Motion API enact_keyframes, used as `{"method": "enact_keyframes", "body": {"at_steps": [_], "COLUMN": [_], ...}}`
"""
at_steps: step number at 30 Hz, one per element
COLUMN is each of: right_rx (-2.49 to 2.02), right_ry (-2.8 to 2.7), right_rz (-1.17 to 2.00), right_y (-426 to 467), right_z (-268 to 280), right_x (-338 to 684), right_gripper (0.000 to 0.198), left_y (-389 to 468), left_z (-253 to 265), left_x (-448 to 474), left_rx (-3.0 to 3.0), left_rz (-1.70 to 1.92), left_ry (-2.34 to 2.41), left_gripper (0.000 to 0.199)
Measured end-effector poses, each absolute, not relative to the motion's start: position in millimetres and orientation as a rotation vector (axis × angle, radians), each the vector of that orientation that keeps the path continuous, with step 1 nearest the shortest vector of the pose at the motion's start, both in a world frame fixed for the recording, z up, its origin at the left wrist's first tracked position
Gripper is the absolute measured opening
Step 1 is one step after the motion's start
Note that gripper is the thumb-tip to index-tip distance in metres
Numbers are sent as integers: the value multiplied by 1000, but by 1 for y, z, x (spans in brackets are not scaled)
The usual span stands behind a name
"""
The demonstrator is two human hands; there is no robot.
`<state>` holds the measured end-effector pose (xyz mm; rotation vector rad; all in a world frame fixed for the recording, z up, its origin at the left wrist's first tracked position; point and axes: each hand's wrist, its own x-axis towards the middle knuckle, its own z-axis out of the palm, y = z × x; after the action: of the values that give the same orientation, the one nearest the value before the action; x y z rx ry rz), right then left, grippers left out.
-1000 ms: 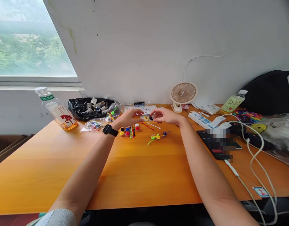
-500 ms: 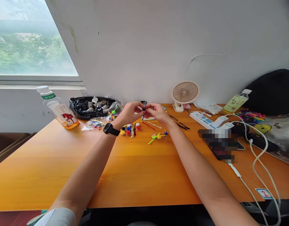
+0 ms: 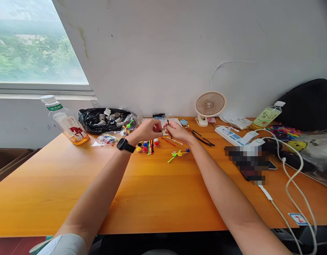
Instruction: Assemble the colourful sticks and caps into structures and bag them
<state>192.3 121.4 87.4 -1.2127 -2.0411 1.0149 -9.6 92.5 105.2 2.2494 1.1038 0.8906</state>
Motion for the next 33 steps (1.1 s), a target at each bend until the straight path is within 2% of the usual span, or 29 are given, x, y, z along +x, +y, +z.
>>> {"method": "enact_keyframes", "body": {"at_steps": [3, 7, 10, 12, 15, 19, 23, 29, 33], "right_rx": [-1511, -1784, -1843, -1807, -1632, -1448, -1546, -1583, -1551], "right_ry": [-2268, -2427, -2460, -2500, -2687, -2969, -2987, -2936, -2908], "right_rz": [808, 604, 547, 540, 761, 1051, 1074, 1162, 1163], "right_y": [128, 132, 132, 130, 124, 116, 116, 124, 124], "right_z": [85, 83, 86, 92, 102, 107, 99, 90, 94], "right_x": [202, 213, 217, 218, 217, 212, 208, 213, 217], "right_gripper": [16, 23, 31, 21, 11, 33, 48, 45, 31], "left_y": [93, 92, 90, 88, 88, 89, 93, 106, 112], "left_z": [100, 90, 84, 82, 82, 84, 89, 80, 74], "left_x": [-9, 1, 9, 10, 6, 0, -6, -19, -23], "left_rx": [2322, 2381, 2338, 2269, 2184, 2181, 2346, 2441, 2479], "left_rz": [683, 429, 226, 83, -37, -67, 81, 209, 223], "left_ry": [1041, 1009, 1032, 1087, 1144, 1171, 1126, 1122, 1120], "left_gripper": [7, 31, 29, 26, 22, 21, 44, 56, 50]}}
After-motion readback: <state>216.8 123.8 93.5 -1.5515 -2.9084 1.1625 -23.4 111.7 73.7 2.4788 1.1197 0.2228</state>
